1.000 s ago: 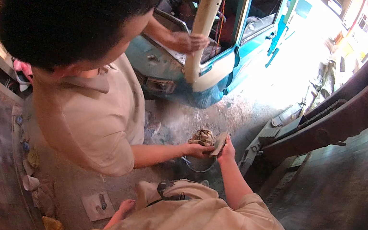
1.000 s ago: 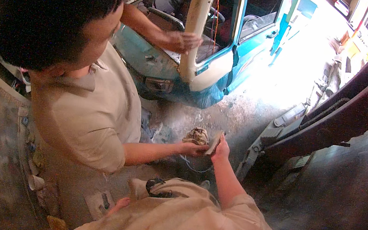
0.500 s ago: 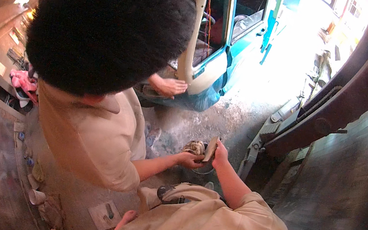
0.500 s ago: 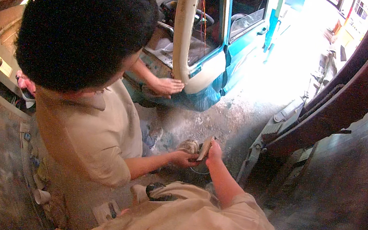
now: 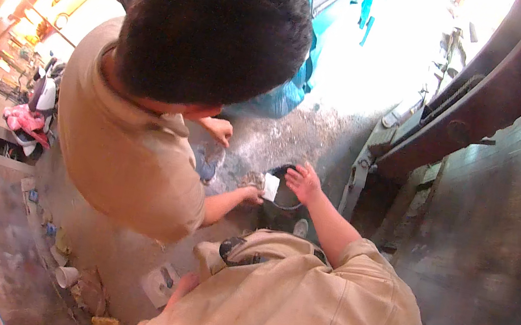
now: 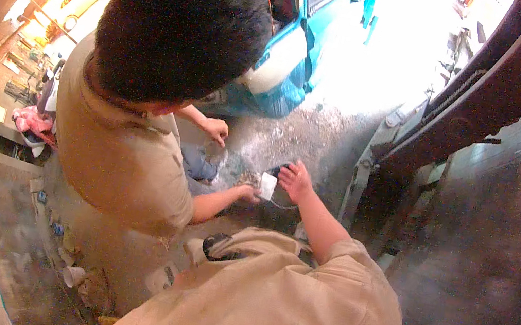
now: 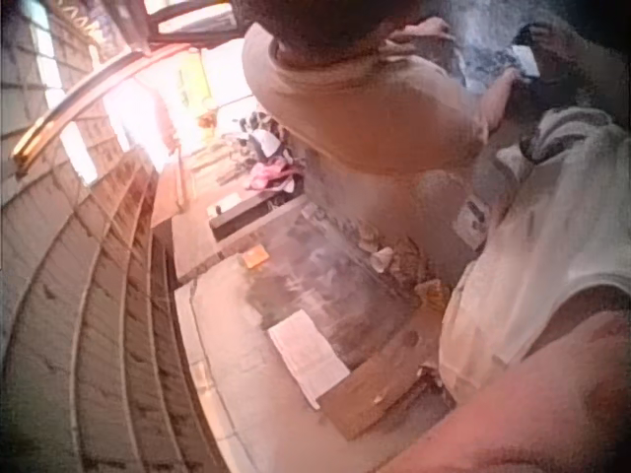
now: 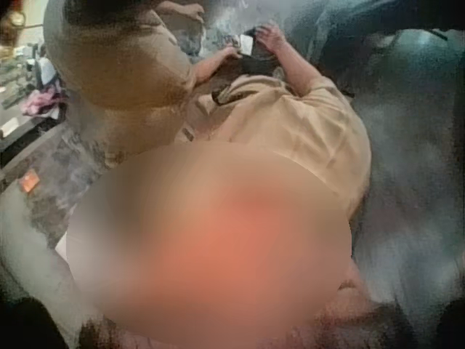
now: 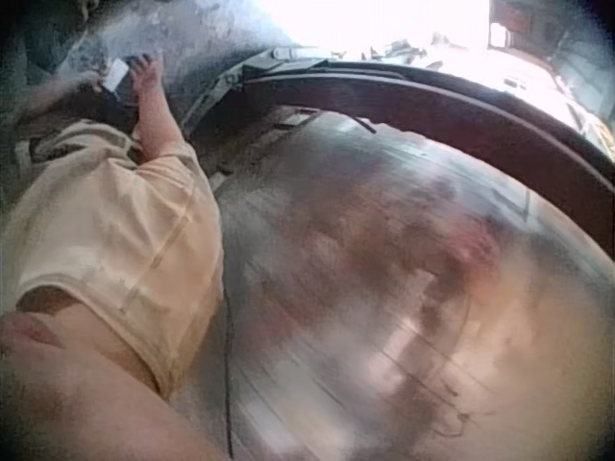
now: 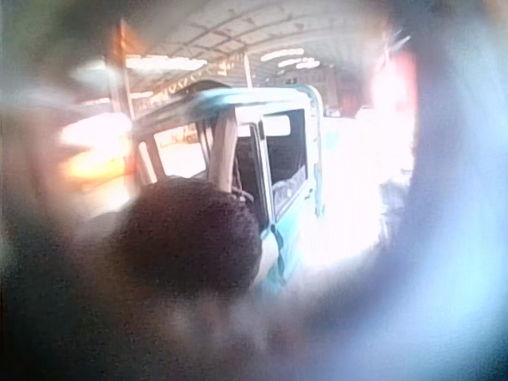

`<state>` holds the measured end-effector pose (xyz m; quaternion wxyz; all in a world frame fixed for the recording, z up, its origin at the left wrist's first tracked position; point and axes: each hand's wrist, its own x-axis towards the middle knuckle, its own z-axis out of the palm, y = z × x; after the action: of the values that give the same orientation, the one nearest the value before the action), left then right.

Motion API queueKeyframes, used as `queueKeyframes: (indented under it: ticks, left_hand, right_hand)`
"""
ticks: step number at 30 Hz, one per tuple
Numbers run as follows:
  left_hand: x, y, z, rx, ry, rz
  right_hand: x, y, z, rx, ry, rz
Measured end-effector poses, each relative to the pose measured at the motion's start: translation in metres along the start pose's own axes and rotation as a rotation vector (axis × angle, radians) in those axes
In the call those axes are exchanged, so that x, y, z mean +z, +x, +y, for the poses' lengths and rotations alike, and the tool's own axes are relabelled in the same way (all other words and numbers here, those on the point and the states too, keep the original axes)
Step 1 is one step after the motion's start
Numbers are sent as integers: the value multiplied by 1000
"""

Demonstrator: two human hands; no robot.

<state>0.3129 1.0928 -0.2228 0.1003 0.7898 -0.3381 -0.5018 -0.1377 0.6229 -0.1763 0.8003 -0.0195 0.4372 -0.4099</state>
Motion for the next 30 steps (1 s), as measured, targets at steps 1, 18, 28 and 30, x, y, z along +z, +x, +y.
queueKeyframes:
  ticks: [1,18,28,30]
  left_hand:
    - [-4,-8,-4,10,43,-1]
    - [-47,20,37,52,-119,174]
    - [-50,19,4,-133,-1,55]
    - [-45,23,3,-75,-139,6]
  right_hand:
    - [8,-12,-4,12,52,-43]
    - [-50,-51,-31,-340,-128,313]
    - [-127,-57,-34,-219,-211,263]
    - [-132,-52,-35,-213,-290,288]
